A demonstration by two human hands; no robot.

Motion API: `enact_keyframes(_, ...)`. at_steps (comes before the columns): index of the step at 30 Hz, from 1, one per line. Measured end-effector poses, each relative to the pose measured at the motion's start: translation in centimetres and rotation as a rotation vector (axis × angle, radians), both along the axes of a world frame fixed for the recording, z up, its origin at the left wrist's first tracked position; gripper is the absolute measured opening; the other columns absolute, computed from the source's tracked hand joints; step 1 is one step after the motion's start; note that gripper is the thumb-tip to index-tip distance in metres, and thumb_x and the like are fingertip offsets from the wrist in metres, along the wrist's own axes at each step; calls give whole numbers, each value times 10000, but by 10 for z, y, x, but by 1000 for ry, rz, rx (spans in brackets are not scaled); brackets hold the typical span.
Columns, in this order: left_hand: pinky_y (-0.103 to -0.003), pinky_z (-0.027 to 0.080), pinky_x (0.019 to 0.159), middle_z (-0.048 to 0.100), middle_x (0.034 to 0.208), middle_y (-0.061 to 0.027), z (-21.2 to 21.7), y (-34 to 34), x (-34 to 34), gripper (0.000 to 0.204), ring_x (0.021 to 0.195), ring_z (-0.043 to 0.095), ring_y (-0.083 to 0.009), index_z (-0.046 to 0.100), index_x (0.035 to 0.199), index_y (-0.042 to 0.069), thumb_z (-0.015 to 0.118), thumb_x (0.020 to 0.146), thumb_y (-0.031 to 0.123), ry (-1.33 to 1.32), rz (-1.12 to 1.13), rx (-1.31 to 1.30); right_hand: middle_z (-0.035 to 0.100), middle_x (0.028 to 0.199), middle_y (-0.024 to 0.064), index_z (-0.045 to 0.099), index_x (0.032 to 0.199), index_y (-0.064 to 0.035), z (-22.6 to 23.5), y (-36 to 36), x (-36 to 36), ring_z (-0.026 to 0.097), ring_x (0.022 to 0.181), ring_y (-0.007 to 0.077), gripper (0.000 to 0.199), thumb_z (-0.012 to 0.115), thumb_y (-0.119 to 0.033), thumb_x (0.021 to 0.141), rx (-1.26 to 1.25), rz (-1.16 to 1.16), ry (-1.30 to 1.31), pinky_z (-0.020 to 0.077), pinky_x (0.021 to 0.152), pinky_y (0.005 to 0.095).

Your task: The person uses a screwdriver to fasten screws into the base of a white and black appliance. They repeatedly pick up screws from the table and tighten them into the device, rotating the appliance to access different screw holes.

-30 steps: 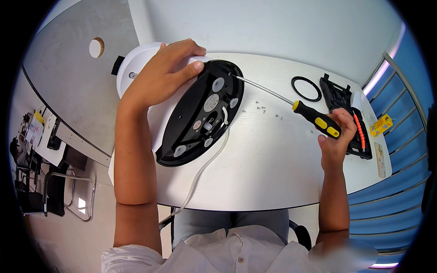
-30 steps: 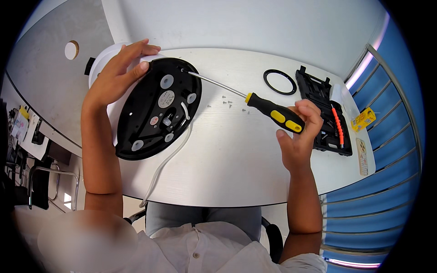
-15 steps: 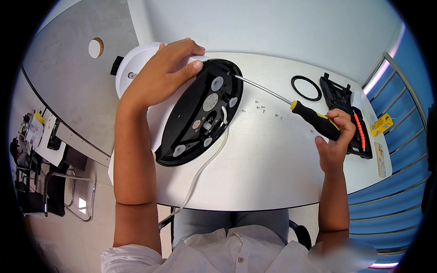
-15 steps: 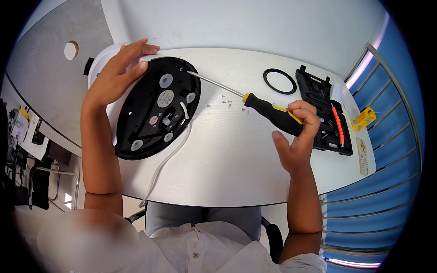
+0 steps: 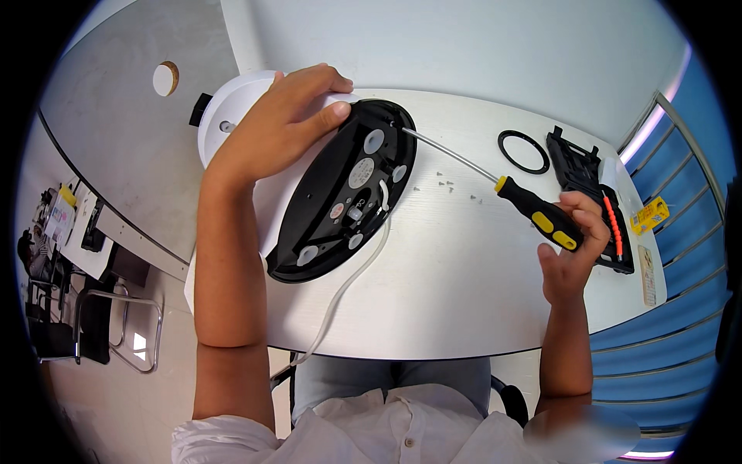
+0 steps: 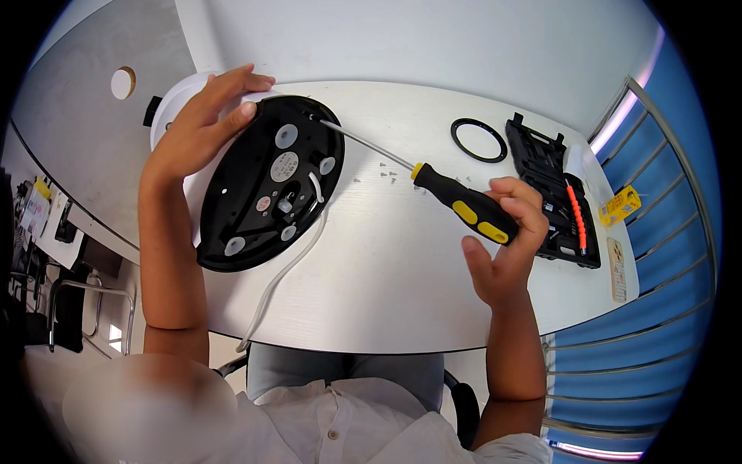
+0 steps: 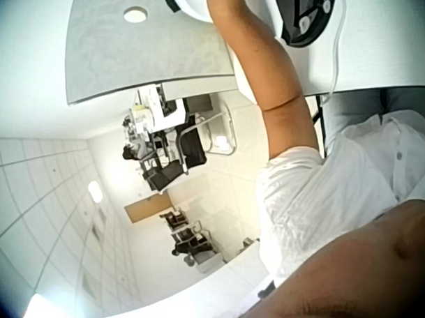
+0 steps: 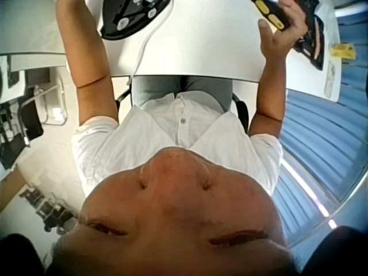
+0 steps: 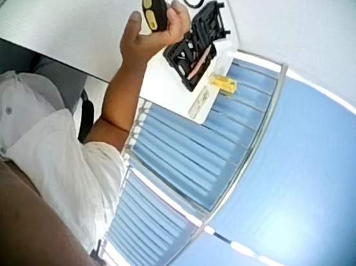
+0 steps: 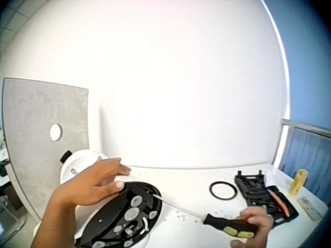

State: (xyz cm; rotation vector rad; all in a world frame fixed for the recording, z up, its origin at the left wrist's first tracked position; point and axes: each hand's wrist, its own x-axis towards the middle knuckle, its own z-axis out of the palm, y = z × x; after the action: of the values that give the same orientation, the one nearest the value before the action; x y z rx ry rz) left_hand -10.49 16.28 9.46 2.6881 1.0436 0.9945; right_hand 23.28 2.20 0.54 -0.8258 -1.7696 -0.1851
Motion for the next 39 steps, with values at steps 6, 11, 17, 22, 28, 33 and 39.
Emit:
enact_keyframes(6, -485, 69, 1123, 558, 1233, -73, 3, 0, -2, 455, 1342, 318, -264, 546, 1194, 73, 457, 918, 425, 58, 14, -43, 525, 962, 158, 429, 1112, -38, 4, -3, 0, 519, 867, 213, 385, 632, -263, 873, 187, -230, -197, 462, 712, 293)
enact_keyframes(11, -481, 61, 1125, 555, 1238, -74, 4, 0, -2, 447, 1346, 312, -265, 547, 1189, 70, 457, 920, 416, 50, 14, -55, 549, 850, 123, 462, 1089, -8, -2, -12, -10, 529, 683, 194, 434, 584, -373, 889, 121, -252, -95, 440, 589, 264)
enact_keyframes(17, -477, 61, 1125, 553, 1238, -79, 4, -1, 0, 445, 1344, 312, -270, 548, 1184, 66, 458, 921, 413, 47, 12, -53, 556, 880, 108, 490, 1085, 14, -4, -17, -16, 518, 667, 132, 411, 576, -344, 904, -39, -265, 103, 445, 612, 222)
enact_keyframes(22, -474, 60, 1127, 551, 1243, -82, 6, -3, 1, 457, 1336, 324, -273, 541, 1192, 57, 453, 922, 416, 62, 33, -60, 549, 900, 80, 506, 1060, 16, 5, -23, -30, 506, 675, 104, 385, 585, -321, 892, -227, -267, 314, 440, 641, 208)
enact_keyframes(28, -469, 36, 1132, 552, 1245, -77, 6, -4, 0, 449, 1328, 333, -264, 533, 1191, 49, 459, 920, 400, 28, 56, -115, 514, 888, 41, 512, 1057, -11, 7, -33, -46, 445, 608, 41, 312, 585, -251, 872, -381, -211, 508, 372, 541, 181)
enact_keyframes(33, -459, 32, 1131, 554, 1248, -66, 6, -2, -3, 458, 1330, 330, -261, 507, 1246, 72, 471, 914, 384, 30, 41, -124, 528, 875, 60, 526, 1081, -39, 30, -49, -17, 396, 466, 57, 277, 529, -215, 867, -153, -382, 780, 386, 467, 186)
enact_keyframes(39, -431, 167, 1109, 514, 1307, -75, 0, -5, -3, 448, 1334, 326, -256, 489, 1292, 91, 490, 912, 328, -49, 16, -17, 603, 847, 98, 511, 1154, -26, 43, -12, 82, 594, 703, 133, 316, 551, -230, 917, -137, 146, 1085, 537, 669, 312)
